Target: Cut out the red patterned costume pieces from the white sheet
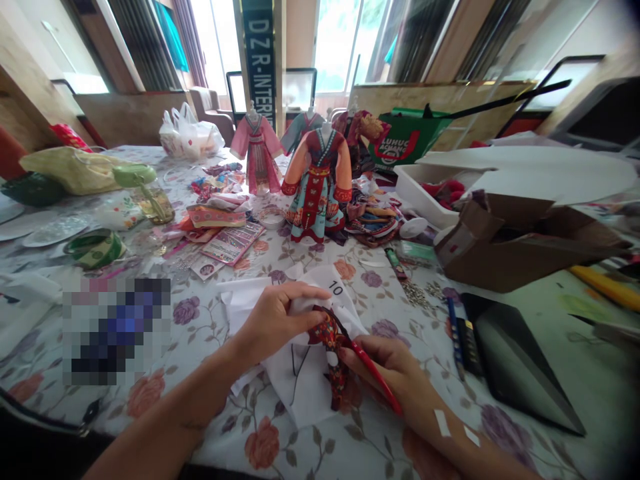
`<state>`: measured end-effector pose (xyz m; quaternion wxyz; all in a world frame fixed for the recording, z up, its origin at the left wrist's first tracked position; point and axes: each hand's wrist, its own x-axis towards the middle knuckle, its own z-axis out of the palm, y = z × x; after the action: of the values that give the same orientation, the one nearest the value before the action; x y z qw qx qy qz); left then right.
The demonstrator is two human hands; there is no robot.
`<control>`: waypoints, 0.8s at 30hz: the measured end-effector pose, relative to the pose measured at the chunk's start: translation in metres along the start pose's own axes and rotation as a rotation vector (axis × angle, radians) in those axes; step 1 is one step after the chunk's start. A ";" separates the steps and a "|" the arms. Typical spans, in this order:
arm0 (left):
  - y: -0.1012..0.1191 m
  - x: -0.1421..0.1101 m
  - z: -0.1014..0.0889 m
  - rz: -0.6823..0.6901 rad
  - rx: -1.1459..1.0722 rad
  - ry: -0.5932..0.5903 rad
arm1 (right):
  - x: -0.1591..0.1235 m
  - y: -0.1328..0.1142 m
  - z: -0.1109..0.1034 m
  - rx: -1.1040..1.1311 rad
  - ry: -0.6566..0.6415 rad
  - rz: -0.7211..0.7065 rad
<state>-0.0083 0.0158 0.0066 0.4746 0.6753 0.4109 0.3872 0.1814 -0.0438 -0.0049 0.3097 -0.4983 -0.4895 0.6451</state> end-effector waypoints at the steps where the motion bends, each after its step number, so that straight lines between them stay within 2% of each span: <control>1: 0.000 0.000 0.000 -0.008 -0.006 0.003 | -0.001 -0.001 0.000 -0.018 0.017 0.002; 4: 0.001 0.000 0.000 -0.015 0.001 0.022 | -0.001 -0.003 0.000 -0.044 0.047 0.003; 12: 0.000 0.001 0.001 0.038 -0.015 0.023 | 0.002 0.004 -0.003 -0.019 0.015 -0.028; 24: -0.002 0.001 0.000 0.025 -0.027 0.016 | 0.002 0.000 -0.002 -0.012 0.018 -0.019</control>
<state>-0.0085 0.0175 0.0053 0.4756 0.6708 0.4011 0.4037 0.1830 -0.0416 -0.0060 0.3172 -0.5011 -0.4955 0.6347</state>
